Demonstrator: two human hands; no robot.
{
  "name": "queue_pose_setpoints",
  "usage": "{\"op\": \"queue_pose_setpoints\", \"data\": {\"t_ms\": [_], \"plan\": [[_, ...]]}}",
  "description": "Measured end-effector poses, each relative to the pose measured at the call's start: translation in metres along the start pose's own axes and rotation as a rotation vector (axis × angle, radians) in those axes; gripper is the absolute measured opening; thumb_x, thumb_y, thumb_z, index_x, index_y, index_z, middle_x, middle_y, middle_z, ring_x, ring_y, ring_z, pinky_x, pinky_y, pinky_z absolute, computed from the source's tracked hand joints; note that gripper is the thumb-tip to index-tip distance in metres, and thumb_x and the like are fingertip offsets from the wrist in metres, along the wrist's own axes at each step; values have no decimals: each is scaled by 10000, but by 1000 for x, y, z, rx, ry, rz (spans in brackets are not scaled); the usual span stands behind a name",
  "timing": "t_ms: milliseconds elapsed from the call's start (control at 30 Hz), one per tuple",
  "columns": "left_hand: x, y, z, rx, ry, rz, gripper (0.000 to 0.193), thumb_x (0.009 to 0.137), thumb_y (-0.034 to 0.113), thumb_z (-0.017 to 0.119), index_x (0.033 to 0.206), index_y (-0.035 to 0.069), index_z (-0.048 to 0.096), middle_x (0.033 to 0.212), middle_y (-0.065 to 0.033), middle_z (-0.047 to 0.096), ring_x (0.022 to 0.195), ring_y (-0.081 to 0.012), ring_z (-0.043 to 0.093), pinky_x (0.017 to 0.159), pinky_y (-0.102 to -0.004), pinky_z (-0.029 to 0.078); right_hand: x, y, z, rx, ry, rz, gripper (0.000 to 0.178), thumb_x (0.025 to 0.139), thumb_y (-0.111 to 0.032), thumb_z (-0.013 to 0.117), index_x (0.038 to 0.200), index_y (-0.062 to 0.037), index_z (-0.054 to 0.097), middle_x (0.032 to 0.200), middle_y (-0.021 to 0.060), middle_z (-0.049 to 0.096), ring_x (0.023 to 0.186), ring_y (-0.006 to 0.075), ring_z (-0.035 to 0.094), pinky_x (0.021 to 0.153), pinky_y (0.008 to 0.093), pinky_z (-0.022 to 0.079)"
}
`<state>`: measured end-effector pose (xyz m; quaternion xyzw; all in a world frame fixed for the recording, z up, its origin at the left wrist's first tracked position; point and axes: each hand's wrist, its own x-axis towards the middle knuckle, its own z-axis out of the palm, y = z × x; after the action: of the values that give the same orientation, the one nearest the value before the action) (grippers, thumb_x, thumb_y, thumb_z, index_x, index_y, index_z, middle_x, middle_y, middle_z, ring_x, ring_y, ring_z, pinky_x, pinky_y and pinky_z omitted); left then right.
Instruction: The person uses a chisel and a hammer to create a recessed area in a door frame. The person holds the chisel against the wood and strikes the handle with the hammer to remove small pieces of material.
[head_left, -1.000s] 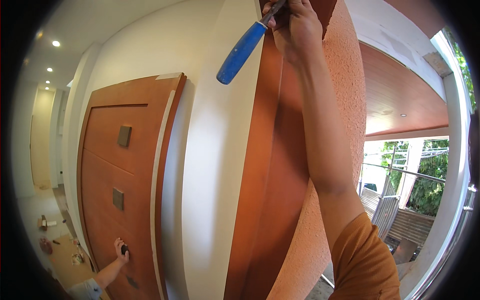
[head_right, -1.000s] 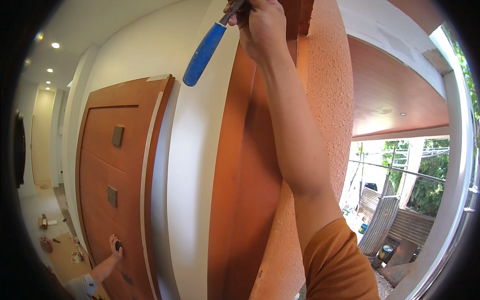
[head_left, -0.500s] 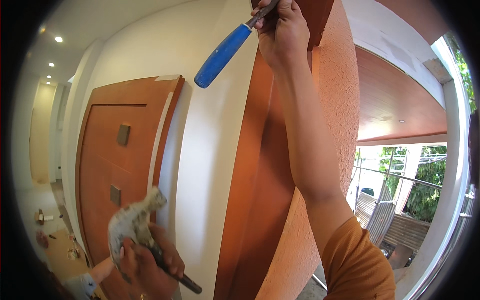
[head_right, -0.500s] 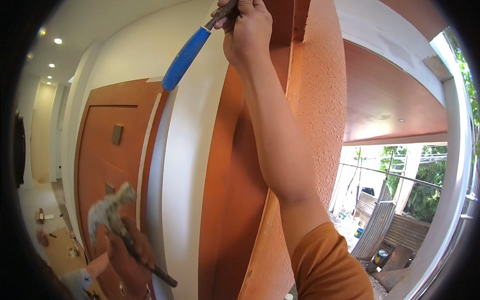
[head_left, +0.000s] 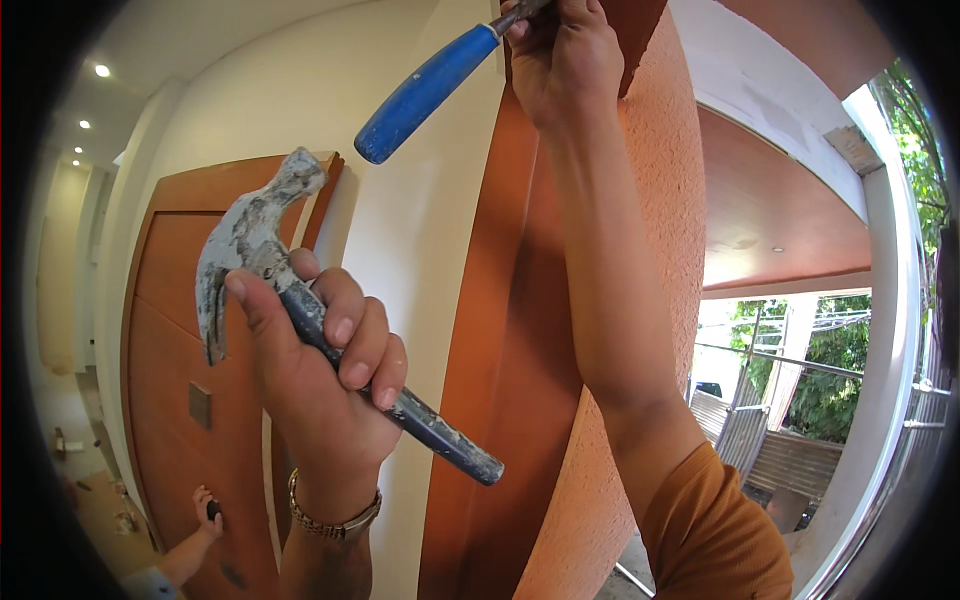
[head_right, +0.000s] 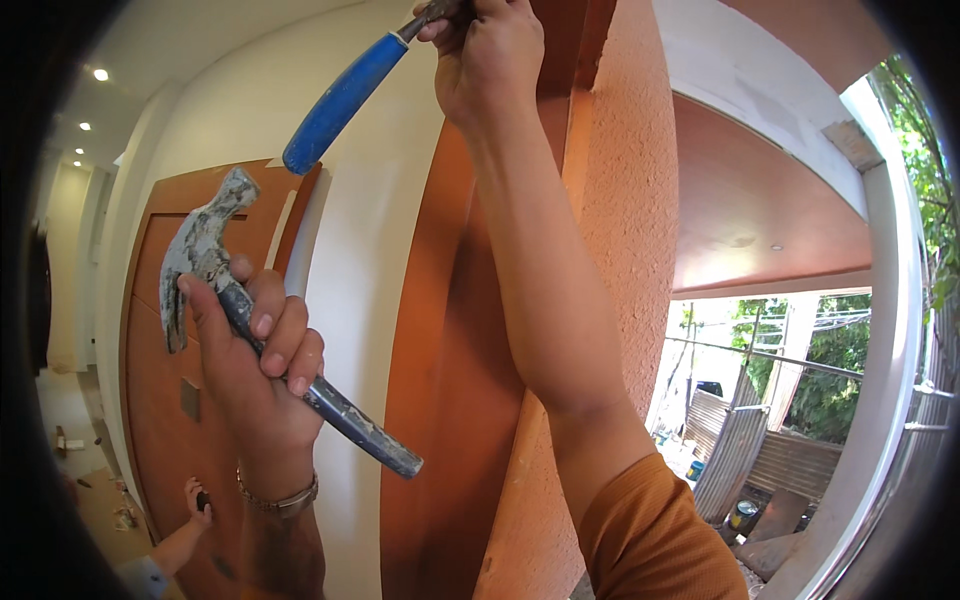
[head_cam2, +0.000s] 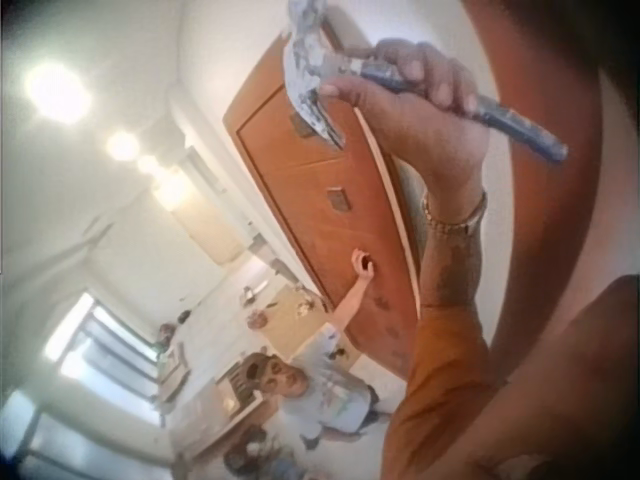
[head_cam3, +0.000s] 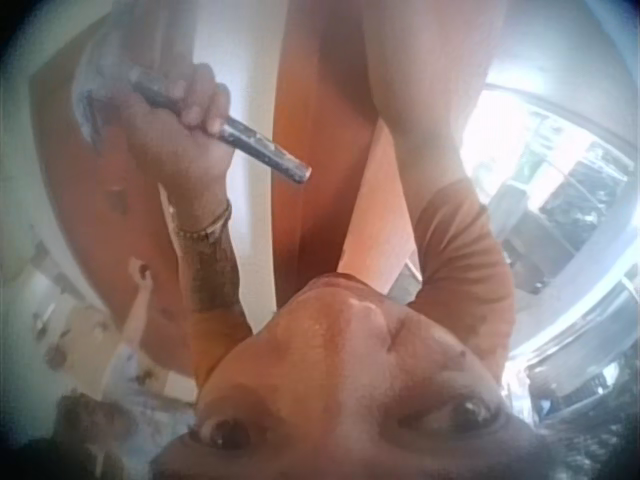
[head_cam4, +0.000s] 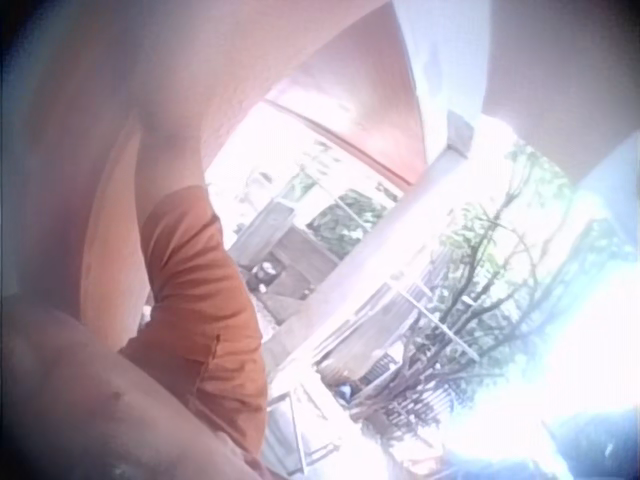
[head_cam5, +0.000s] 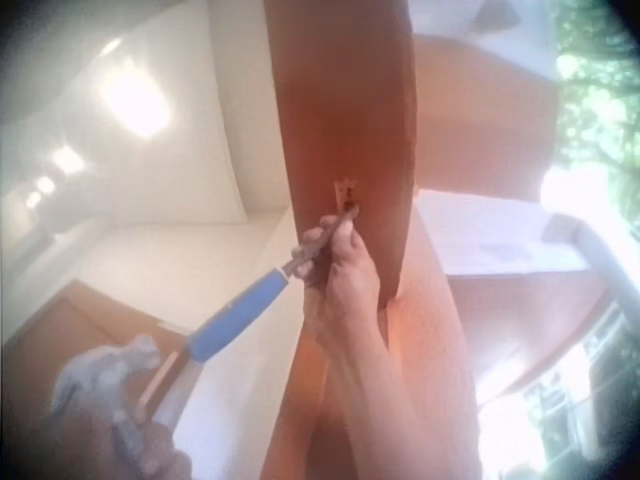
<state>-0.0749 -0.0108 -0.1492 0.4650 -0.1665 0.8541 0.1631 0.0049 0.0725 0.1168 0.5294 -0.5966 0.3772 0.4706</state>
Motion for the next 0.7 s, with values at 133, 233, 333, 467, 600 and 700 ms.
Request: {"op": "queue_pose_setpoints", "data": {"t_ms": [133, 233, 333, 467, 600, 700], "plan": [[-4, -10, 0, -22, -38, -10, 432, 1096, 542, 389, 1109, 128, 512, 702, 19, 410, 458, -61, 344, 337, -222, 322, -1, 1, 2, -12, 9, -3, 298, 1128, -324, 419, 1138, -62, 560, 893, 61, 623, 773, 183, 611, 647, 303, 510], [-7, -14, 1, -15, -50, -10, 431, 1094, 550, 383, 1100, 135, 500, 700, 20, 410, 459, -63, 346, 337, -225, 324, -3, 0, 7, -30, 51, -19, 300, 1130, -319, 412, 1137, -57, 559, 895, 60, 617, 770, 180, 608, 648, 302, 508], [-6, -25, 3, -91, -64, -16, 436, 1093, 556, 382, 1088, 138, 503, 701, 23, 410, 463, -65, 347, 340, -223, 328, -5, -2, 5, -20, 52, -9, 302, 1132, -311, 406, 1137, -50, 558, 903, 60, 616, 768, 178, 608, 652, 300, 511], [-6, -29, 12, -33, 16, -78, 520, 1022, 701, 391, 1033, 198, 522, 676, 35, 417, 463, -79, 366, 375, -244, 346, -5, -7, 8, -25, 59, -8, 295, 1133, -298, 405, 1139, -48, 561, 905, 60, 616, 780, 172, 608, 666, 299, 513], [-10, -32, 6, -88, 39, -35, 515, 1023, 699, 390, 1015, 197, 505, 676, 39, 413, 475, -78, 371, 387, -247, 349, -4, -2, 4, 2, 15, 4, 291, 1132, -293, 409, 1135, -45, 563, 886, 57, 610, 784, 165, 596, 673, 295, 503], [-5, -38, 12, -97, -8, -137, 509, 1026, 692, 395, 1015, 194, 496, 680, 40, 414, 477, -79, 372, 389, -252, 339, -6, -6, 7, -50, 78, -16, 291, 1132, -293, 410, 1132, -47, 566, 877, 57, 610, 766, 162, 592, 654, 286, 489]]}}
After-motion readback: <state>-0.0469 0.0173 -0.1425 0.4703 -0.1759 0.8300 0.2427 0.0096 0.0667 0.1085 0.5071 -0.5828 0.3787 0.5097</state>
